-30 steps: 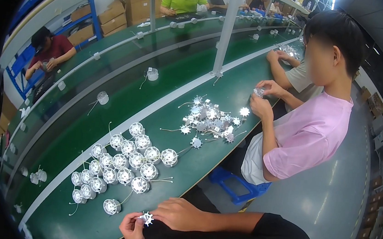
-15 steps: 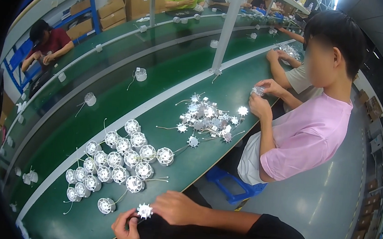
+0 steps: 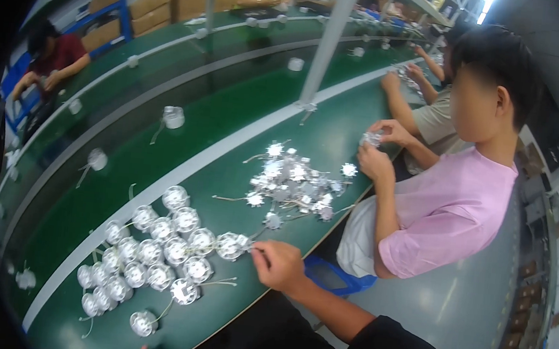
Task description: The person assembles strands of LED modules by hand, connecting wires and plastic housings on a factory assembly line.
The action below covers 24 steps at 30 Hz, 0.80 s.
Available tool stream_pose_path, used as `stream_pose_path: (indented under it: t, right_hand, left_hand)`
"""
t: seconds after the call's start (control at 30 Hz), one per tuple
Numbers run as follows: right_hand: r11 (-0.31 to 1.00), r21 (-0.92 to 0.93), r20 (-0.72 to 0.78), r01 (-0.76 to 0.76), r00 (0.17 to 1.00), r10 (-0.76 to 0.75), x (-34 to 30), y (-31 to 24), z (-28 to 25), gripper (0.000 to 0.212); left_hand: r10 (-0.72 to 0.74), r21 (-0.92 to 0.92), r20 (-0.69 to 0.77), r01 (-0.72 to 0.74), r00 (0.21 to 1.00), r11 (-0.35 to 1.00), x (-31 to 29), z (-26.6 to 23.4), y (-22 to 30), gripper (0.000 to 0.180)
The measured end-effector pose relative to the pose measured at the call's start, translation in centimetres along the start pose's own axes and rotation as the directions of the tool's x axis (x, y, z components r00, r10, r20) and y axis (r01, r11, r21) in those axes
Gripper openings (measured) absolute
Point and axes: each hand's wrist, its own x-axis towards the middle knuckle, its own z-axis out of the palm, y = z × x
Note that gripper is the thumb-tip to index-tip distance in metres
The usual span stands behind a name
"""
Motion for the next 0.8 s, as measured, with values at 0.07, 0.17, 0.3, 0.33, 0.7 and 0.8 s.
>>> stream_pose_path:
  t: [0.07,0.17,0.3,0.33,0.7,0.8]
  right_hand:
    - [1.0,-0.015,-0.005,-0.021,1.0,0.021,-0.3,0.3,-0.3,0.01]
    - [0.996,0.078,-0.025,-0.045,0.999,0.047,-0.3,0.6,0.0,0.011]
    - [0.993,0.118,-0.073,-0.021,0.997,0.03,-0.9,1.9,0.2,0.015]
    - [0.991,0.136,-0.092,-0.011,0.995,0.024,-1.1,2.2,0.3,0.016]
    - [0.971,0.216,-0.098,0.104,0.992,-0.084,-2.3,3.5,0.3,0.006]
    - [0.964,0.257,-0.127,0.072,0.991,-0.04,-2.1,3.4,0.6,0.003]
  left_hand:
    - [0.194,0.302,0.059,-0.203,0.979,0.932,3.5,-1.5,4.9,0.018]
    - [0.125,0.327,0.025,-0.127,0.992,0.936,4.5,-0.3,4.5,0.02]
    - [0.028,0.37,0.029,-0.037,0.999,0.928,3.6,0.6,4.1,0.022]
    - [-0.001,0.388,0.027,-0.01,1.0,0.922,3.3,0.6,4.1,0.022]
    - [-0.17,0.452,-0.015,0.159,0.985,0.878,0.6,0.4,2.7,0.022]
    - [-0.178,0.473,0.013,0.151,0.984,0.868,1.0,0.6,3.2,0.022]
